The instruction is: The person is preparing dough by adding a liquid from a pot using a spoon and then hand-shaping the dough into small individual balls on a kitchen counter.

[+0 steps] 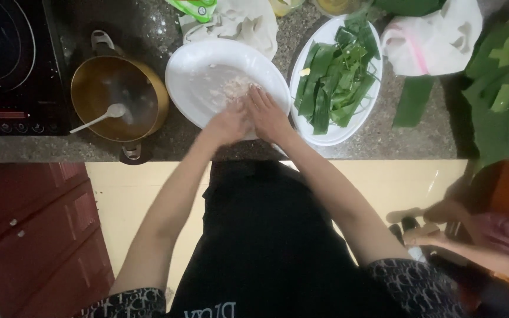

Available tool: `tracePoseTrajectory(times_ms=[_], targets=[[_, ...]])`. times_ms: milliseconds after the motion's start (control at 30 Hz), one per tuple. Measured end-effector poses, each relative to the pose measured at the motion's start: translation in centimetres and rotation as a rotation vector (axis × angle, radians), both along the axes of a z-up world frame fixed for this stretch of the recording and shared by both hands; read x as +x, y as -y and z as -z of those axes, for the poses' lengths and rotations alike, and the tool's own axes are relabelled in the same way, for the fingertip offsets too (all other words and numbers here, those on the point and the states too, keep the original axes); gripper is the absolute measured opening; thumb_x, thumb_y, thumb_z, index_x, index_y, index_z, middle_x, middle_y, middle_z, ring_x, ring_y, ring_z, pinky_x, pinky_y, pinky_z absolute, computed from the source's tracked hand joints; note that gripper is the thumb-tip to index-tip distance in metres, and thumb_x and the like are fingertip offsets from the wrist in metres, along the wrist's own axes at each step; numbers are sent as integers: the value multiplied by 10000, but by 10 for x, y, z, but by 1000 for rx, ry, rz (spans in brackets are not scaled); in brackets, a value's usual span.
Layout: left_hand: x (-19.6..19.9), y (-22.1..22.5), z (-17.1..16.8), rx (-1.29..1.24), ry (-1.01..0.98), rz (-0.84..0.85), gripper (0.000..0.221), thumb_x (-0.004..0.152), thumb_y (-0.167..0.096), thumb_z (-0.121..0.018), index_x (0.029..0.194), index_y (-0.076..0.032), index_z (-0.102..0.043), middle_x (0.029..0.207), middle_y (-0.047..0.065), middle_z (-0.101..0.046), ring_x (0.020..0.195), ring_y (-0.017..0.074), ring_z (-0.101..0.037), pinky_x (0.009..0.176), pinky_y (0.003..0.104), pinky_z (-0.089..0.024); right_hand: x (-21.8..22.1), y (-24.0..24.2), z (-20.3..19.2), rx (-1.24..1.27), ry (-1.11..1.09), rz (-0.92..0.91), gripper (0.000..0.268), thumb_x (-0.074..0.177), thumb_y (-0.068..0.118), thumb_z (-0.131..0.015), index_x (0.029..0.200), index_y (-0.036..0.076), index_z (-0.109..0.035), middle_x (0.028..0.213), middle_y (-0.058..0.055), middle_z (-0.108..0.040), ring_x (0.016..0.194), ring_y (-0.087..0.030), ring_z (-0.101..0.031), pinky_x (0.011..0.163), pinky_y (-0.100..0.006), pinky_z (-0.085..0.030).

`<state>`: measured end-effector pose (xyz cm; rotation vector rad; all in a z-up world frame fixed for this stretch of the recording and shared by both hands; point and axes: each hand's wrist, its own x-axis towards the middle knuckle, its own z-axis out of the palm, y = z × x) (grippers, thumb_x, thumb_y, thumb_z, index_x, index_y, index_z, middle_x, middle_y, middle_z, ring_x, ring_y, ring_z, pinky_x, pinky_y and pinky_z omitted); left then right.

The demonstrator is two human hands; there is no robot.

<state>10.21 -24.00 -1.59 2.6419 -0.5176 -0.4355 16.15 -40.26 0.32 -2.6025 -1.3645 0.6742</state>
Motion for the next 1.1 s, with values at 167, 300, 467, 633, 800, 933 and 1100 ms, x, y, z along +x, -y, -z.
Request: tracePoseTrajectory(times_ms=[167, 300, 467, 633, 800, 933, 1100], targets=[[10, -24, 3, 6, -186, -230, 716, 755, -508, -638, 1295, -64, -480, 1356, 126, -436, 1281, 265, -396, 1078, 326, -313, 4, -7, 6, -124, 17, -45, 593, 864, 141, -456, 1415, -10, -295, 1481, -208, -231, 1390, -321, -212, 1150, -400, -175], [20, -14, 23, 28, -260, -249, 963, 731, -444, -715, 1462, -76, -207, 1505, 170, -202, 1385, 282, -243, 1150, 354, -225, 10, -13, 5, -189, -28, -90, 755, 779, 178, -522, 1449, 2, -221, 1499, -192, -206, 1401, -309, -190, 1162, -401, -160], [5, -11, 76, -92, -63, -271, 871, 723, -316, -749, 1416, -21, -311, 1460, 191, -309, 1335, 302, -338, 1130, 351, -279, 21, -17, 5, -204, -116, -108, 753, 773, 201, -536, 1446, 26, -247, 1500, -161, -231, 1404, -273, -204, 1159, -394, -142], [5, -9, 91, -64, 171, -355, 679, 710, -301, -758, 1309, -109, -504, 1347, 70, -504, 1208, 190, -504, 975, 293, -436, 32, -9, 28, -139, -191, -100, 758, 757, 206, -559, 1445, 59, -276, 1501, -132, -250, 1405, -254, -213, 1163, -390, -135], [12, -7, 70, -21, 359, -471, 79, 827, -263, -665, 856, -192, -647, 889, -52, -695, 804, 111, -664, 621, 233, -497, 40, -6, 20, -11, -261, -10, 709, 757, 175, -678, 1405, 133, -393, 1464, -70, -355, 1366, -210, -315, 1153, -322, -198], [15, 0, 32, 24, 354, -483, 146, 845, -227, -617, 714, -176, -579, 673, -49, -651, 656, 112, -640, 582, 231, -496, 35, 3, 49, 50, -216, 26, 677, 761, 195, -736, 1373, 178, -448, 1421, -42, -418, 1328, -189, -374, 1126, -315, -269], [18, -17, 25, -121, -117, -432, 365, 863, -175, -568, 1226, -137, -573, 1182, 67, -601, 1145, 198, -548, 942, 303, -459, 31, -3, 23, 42, -59, 112, 766, 712, 402, -768, 1342, 119, -437, 1451, -152, -309, 1335, -287, -338, 1140, -372, -249]])
